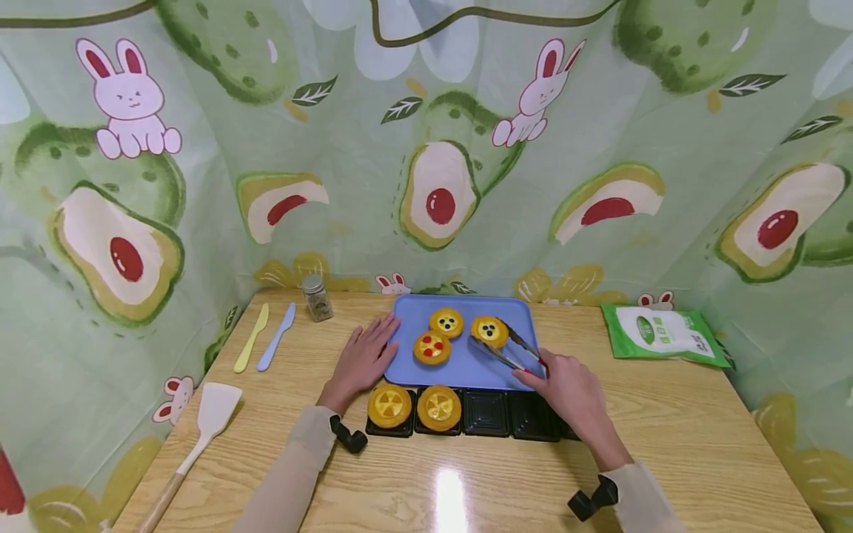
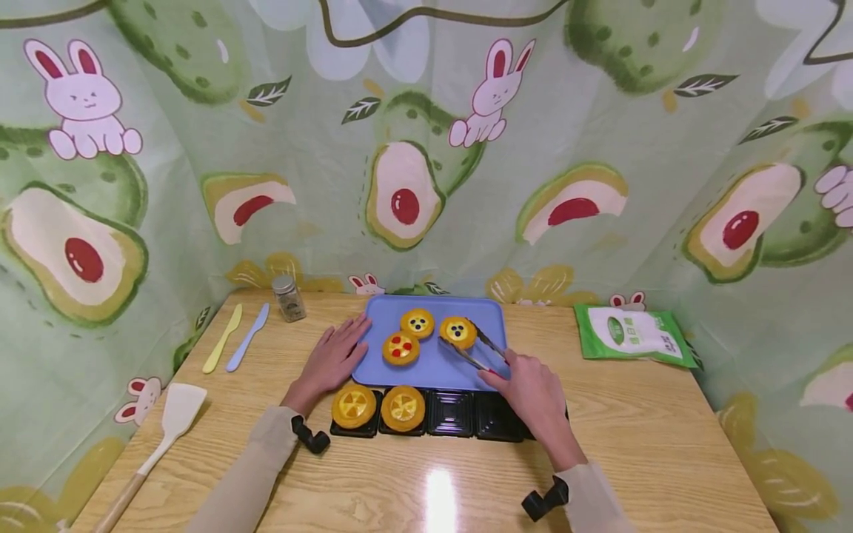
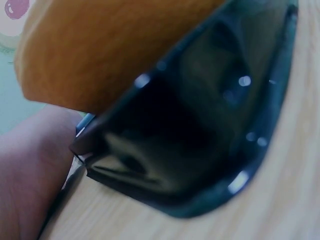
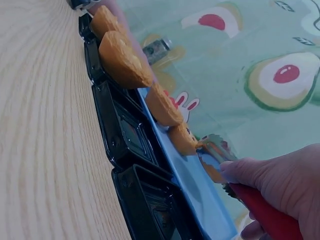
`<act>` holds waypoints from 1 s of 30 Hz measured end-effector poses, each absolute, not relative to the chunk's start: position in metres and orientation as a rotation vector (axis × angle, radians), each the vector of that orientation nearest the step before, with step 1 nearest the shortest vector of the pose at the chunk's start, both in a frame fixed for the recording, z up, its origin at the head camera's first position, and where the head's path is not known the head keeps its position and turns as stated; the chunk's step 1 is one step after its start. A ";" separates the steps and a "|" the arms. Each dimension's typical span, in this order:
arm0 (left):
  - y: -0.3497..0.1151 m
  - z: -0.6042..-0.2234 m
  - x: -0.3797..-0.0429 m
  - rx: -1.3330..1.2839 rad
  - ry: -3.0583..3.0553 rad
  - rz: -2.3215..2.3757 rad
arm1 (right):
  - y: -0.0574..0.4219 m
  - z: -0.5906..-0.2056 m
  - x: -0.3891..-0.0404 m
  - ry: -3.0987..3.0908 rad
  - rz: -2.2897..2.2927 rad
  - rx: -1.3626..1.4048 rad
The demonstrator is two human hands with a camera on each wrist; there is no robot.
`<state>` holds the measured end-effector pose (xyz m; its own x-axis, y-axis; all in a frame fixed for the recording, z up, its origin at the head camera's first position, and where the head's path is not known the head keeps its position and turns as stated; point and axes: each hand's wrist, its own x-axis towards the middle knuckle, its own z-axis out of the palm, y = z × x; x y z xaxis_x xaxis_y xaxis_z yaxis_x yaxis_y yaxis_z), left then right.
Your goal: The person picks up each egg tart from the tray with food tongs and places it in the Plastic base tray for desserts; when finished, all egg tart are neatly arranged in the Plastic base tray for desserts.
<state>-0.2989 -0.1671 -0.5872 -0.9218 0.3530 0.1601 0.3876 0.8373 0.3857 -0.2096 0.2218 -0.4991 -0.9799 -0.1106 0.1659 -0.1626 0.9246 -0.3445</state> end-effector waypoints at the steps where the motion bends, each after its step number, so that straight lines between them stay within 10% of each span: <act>1: -0.167 -0.587 -0.299 -0.592 -2.933 -0.646 | 0.222 -0.499 -0.208 -2.938 0.544 0.213; 30: -0.166 -0.583 -0.297 -0.599 -2.927 -0.660 | 0.225 -0.478 -0.142 -3.000 0.541 0.225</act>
